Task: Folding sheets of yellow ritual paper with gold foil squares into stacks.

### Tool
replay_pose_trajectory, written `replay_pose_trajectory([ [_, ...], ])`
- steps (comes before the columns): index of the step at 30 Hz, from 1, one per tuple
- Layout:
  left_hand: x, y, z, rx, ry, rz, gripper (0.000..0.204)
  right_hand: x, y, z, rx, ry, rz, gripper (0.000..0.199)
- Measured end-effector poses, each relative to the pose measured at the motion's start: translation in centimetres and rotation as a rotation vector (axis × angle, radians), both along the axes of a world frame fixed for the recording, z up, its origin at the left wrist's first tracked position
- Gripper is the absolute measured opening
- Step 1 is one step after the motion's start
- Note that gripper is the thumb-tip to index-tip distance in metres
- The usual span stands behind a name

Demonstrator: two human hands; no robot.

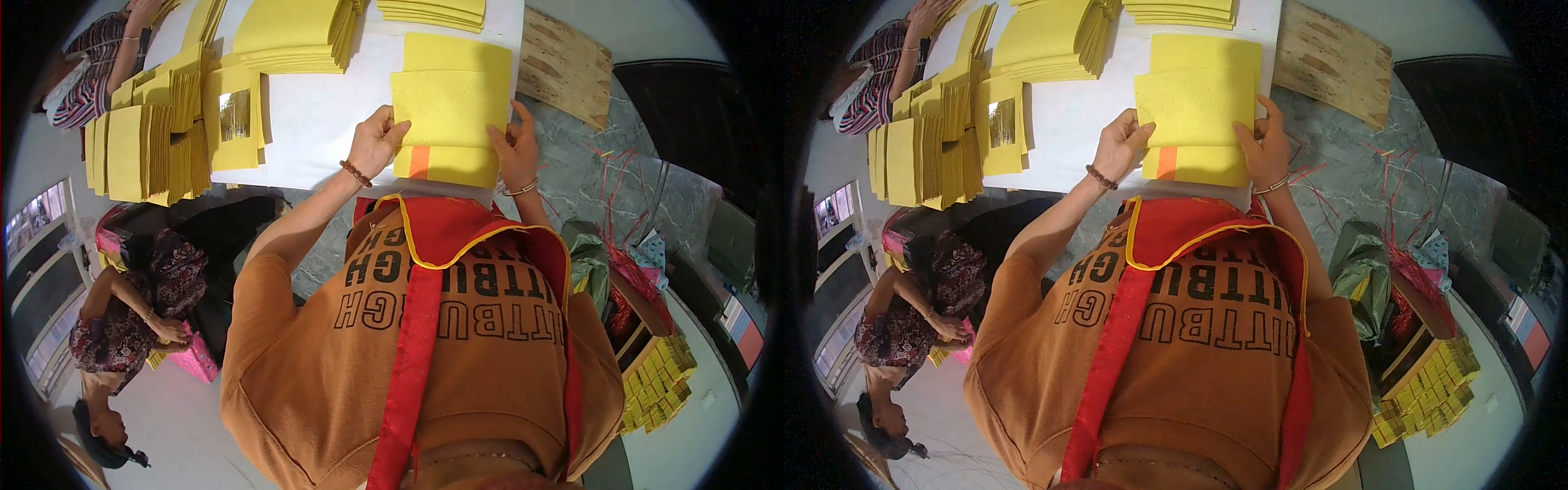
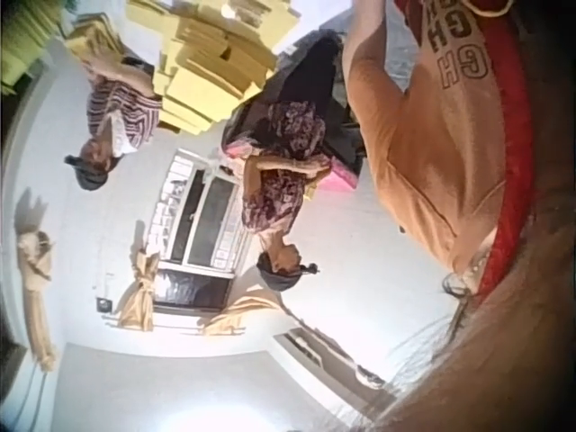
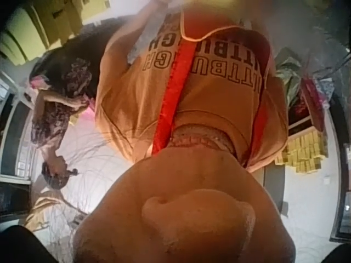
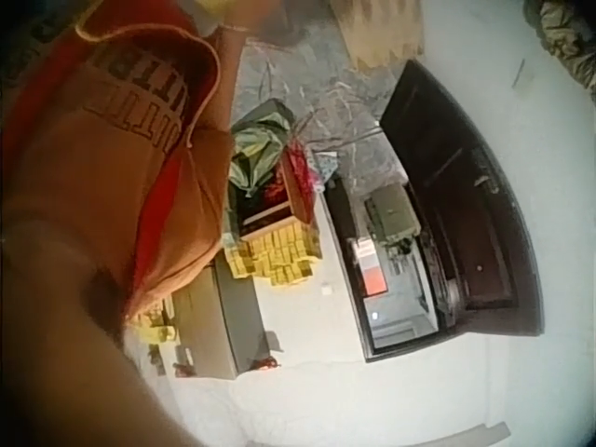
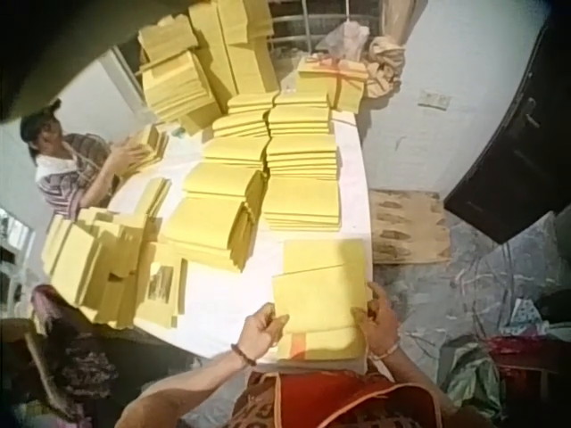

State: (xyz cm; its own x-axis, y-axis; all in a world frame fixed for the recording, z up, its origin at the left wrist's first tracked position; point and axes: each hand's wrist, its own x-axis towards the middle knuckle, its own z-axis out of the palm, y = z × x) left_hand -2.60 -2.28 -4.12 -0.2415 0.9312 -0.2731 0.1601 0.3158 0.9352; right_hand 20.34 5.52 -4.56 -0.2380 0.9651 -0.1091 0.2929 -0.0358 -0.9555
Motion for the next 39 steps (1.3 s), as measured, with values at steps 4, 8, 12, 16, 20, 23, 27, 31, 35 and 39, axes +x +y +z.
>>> replay_pose_trajectory([
  [4,0.2,0.5,0.5,0.006,-0.048,0.060,0.034,-0.1,0.1,-1.1,0.035,-0.002,0.004,0.030],
  [8,0.3,0.7,1.4,-0.024,0.033,0.060,0.042,-0.3,0.1,-0.8,0.069,-0.207,0.049,0.031],
  [12,-0.2,1.2,3.0,-0.165,0.310,-0.114,0.041,-0.7,-0.1,-0.1,0.022,-0.193,0.014,0.029],
  [16,1.0,1.2,4.6,0.310,1.013,-0.195,0.045,-0.5,-0.1,-1.1,0.033,-0.131,-0.019,0.028],
  [20,3.0,1.8,3.8,0.485,0.991,-0.552,0.058,-0.6,-0.1,-1.3,0.059,-0.101,-0.016,0.027],
  [23,2.7,1.0,2.0,0.427,1.030,-0.675,0.066,-0.8,-0.2,-1.0,0.050,-0.108,-0.047,0.031],
  [27,2.8,0.8,1.9,0.395,1.065,-0.690,0.068,-1.6,-1.3,0.4,0.476,-0.528,-0.015,0.035],
  [31,3.0,1.0,1.8,0.398,1.078,-0.700,0.066,-1.8,-1.8,-0.4,0.371,-0.329,-0.111,0.037],
  [35,3.0,1.5,2.0,0.409,1.133,-0.728,0.059,0.4,-1.8,-5.0,0.041,0.218,-0.142,0.028],
  [39,2.9,2.3,2.5,0.524,1.249,-0.750,0.055,0.4,-1.9,-5.2,0.059,0.311,-0.133,0.024],
])
